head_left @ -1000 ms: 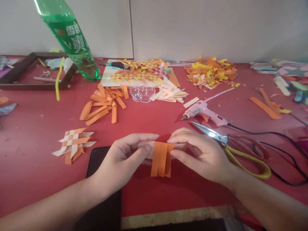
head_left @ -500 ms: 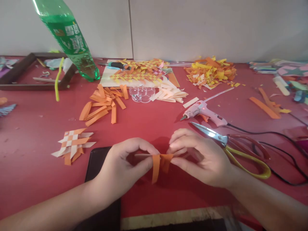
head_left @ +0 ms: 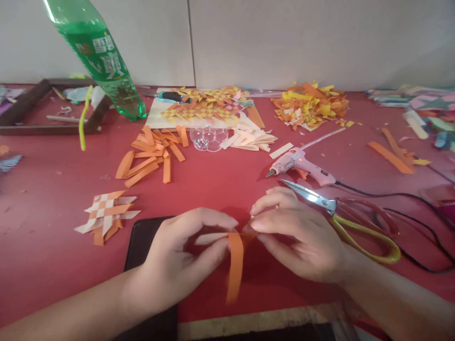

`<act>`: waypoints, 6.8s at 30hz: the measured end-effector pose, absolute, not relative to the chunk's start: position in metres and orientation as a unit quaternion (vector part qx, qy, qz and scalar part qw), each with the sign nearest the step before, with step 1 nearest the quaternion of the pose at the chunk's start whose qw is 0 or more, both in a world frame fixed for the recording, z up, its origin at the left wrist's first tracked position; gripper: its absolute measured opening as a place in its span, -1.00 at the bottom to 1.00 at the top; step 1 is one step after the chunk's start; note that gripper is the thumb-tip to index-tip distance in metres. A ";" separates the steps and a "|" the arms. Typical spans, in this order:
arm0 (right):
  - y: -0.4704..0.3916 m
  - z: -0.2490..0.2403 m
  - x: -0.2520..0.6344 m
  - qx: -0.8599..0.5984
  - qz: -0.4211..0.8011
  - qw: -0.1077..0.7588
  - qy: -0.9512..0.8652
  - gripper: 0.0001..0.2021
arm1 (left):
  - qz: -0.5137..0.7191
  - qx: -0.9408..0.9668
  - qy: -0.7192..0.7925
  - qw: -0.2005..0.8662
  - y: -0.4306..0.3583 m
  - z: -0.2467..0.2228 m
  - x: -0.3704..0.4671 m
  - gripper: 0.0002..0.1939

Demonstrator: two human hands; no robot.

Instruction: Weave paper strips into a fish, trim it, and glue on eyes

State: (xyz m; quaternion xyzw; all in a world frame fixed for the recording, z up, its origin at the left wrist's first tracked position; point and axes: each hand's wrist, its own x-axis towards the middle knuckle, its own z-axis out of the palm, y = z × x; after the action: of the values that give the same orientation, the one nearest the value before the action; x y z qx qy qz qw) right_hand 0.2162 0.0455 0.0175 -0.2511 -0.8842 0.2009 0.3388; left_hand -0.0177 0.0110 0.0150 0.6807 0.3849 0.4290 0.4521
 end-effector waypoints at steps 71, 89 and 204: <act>0.044 0.024 0.217 -0.225 0.155 0.346 -0.898 -0.77 | 0.401 0.628 0.403 0.531 0.014 0.013 -0.015 -0.83; 0.044 0.018 0.211 -0.257 0.088 0.331 -0.904 -0.80 | 0.370 0.459 0.415 0.693 0.017 0.014 -0.009 -0.76; 0.039 0.021 0.213 -0.202 0.060 0.286 -0.935 -0.88 | 0.243 0.434 0.469 0.730 0.021 0.024 -0.004 -0.49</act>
State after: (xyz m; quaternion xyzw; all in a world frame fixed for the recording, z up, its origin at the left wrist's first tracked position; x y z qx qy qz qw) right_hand 0.2133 0.0391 0.0210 -0.2025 -0.9346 0.0605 0.2860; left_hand -0.0039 0.0212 0.0244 0.4338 0.4690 0.2434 0.7298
